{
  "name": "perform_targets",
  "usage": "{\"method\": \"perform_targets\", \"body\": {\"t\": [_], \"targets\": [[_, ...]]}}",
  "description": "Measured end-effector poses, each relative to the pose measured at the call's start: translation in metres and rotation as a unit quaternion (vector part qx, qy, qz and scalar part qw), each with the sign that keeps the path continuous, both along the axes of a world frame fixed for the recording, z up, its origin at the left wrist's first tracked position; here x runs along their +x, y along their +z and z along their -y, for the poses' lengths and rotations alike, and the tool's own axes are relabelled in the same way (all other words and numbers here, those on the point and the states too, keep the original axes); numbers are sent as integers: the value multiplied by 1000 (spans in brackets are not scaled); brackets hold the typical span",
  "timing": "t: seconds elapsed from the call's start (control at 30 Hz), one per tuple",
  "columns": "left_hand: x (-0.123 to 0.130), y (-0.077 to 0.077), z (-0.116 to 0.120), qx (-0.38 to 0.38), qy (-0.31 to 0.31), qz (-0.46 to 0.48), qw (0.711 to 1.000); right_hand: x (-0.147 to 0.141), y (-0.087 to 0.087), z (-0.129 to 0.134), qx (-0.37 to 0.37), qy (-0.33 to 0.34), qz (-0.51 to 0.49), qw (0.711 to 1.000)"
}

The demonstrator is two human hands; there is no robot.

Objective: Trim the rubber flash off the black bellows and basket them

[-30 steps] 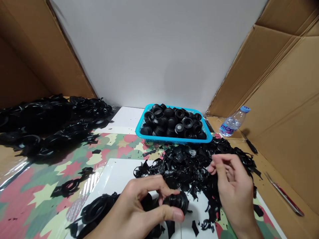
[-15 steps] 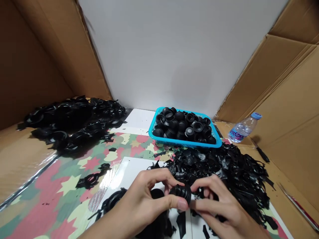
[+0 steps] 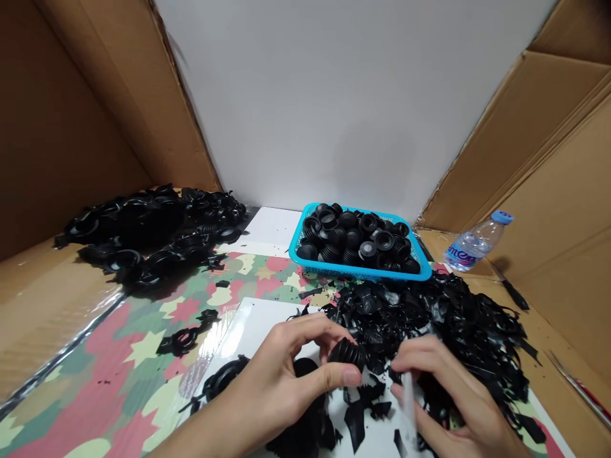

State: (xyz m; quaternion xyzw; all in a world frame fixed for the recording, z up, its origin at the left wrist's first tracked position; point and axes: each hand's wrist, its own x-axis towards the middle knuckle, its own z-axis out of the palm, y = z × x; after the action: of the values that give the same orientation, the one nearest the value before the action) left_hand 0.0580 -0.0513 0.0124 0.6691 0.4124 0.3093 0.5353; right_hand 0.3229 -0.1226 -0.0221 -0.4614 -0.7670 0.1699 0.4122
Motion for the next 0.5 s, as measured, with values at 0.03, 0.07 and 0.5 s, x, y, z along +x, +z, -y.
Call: {"method": "perform_targets", "body": {"t": [0.03, 0.07, 0.5], "targets": [[0, -1, 1, 15, 0, -7, 1000, 0, -2, 2, 22, -39, -11, 999], [1, -2, 1, 29, 0, -13, 1000, -1, -3, 4, 49, -65, -21, 996], [2, -12, 5, 172, 9, -77, 982, -28, 4, 1, 98, -6, -69, 993]]}}
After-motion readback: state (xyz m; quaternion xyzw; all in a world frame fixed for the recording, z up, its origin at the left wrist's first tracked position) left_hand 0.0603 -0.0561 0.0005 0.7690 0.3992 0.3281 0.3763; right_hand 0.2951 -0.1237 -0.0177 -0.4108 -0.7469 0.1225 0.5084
